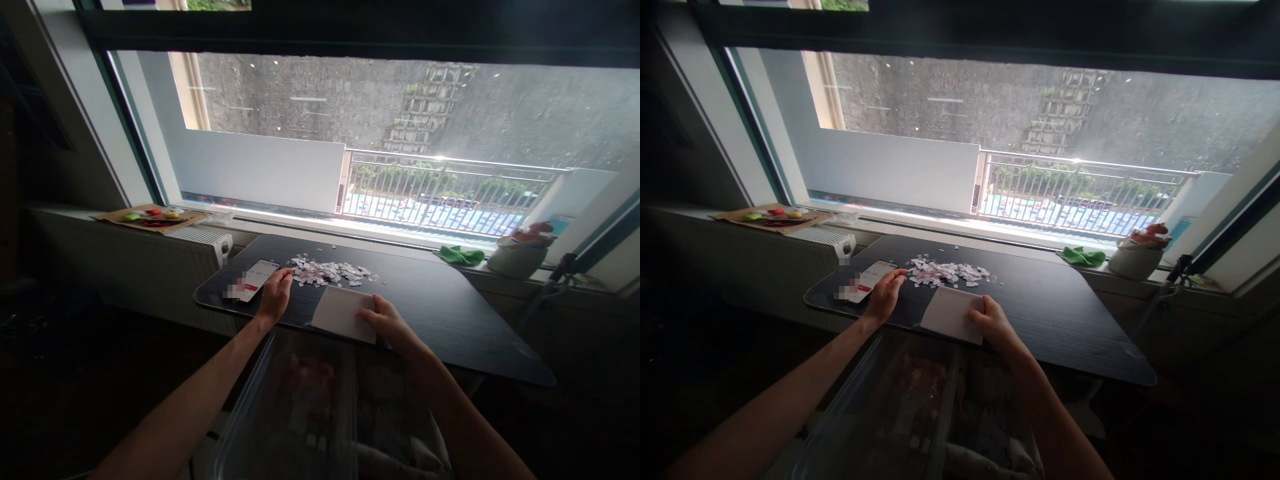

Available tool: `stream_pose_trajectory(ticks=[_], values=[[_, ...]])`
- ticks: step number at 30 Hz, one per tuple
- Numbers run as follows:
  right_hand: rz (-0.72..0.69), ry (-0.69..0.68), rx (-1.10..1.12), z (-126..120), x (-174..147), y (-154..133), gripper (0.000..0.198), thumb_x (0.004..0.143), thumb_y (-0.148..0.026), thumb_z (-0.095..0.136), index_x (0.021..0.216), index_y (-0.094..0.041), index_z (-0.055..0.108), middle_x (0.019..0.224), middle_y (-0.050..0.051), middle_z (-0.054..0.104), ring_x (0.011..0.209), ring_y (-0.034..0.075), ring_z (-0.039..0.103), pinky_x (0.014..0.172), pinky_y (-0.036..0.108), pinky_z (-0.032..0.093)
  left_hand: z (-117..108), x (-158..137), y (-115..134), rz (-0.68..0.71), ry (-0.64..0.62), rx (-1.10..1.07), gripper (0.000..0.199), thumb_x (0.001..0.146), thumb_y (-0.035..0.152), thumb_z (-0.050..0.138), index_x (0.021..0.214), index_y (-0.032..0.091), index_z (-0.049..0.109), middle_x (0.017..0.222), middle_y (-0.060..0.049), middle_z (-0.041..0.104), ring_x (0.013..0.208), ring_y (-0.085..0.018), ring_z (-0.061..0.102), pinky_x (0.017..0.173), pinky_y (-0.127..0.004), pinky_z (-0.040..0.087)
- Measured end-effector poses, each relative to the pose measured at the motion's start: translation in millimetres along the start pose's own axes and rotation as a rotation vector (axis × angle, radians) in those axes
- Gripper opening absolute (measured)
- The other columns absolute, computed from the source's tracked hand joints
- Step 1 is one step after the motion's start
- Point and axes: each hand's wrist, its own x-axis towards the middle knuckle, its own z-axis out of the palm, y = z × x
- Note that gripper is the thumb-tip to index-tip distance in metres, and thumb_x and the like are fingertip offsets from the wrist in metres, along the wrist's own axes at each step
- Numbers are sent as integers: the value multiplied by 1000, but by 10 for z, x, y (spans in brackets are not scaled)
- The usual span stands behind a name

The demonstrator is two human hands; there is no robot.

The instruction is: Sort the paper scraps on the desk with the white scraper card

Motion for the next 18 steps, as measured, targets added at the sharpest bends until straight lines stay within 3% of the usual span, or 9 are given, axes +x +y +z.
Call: stream_pose_trajectory(ticks=[4,11,18], values=[[-35,-85,-8,-98,-69,-61,20,58,-22,71,75,-18,62,68,-1,67,64,16,61,56,26,49,-8,-4,15,-1,4,3,33,92,36,58,120,16,57,121,-9,59,103,-22,61,87,-44,53],[-138,161,1,-772,-67,-140,29,65,-30,71,87,-22,54,75,-1,69,68,17,67,64,30,53,-8,8,55,-27,33,-24,30,82,38,49,98,18,66,107,-7,69,108,-26,60,101,-39,44],[-138,119,-52,-876,-83,-73,30,59,-32,74,80,-21,56,62,0,71,60,18,68,59,31,53,-30,12,83,-32,30,-12,39,76,44,48,97,17,66,106,-9,70,105,-27,62,99,-40,45]])
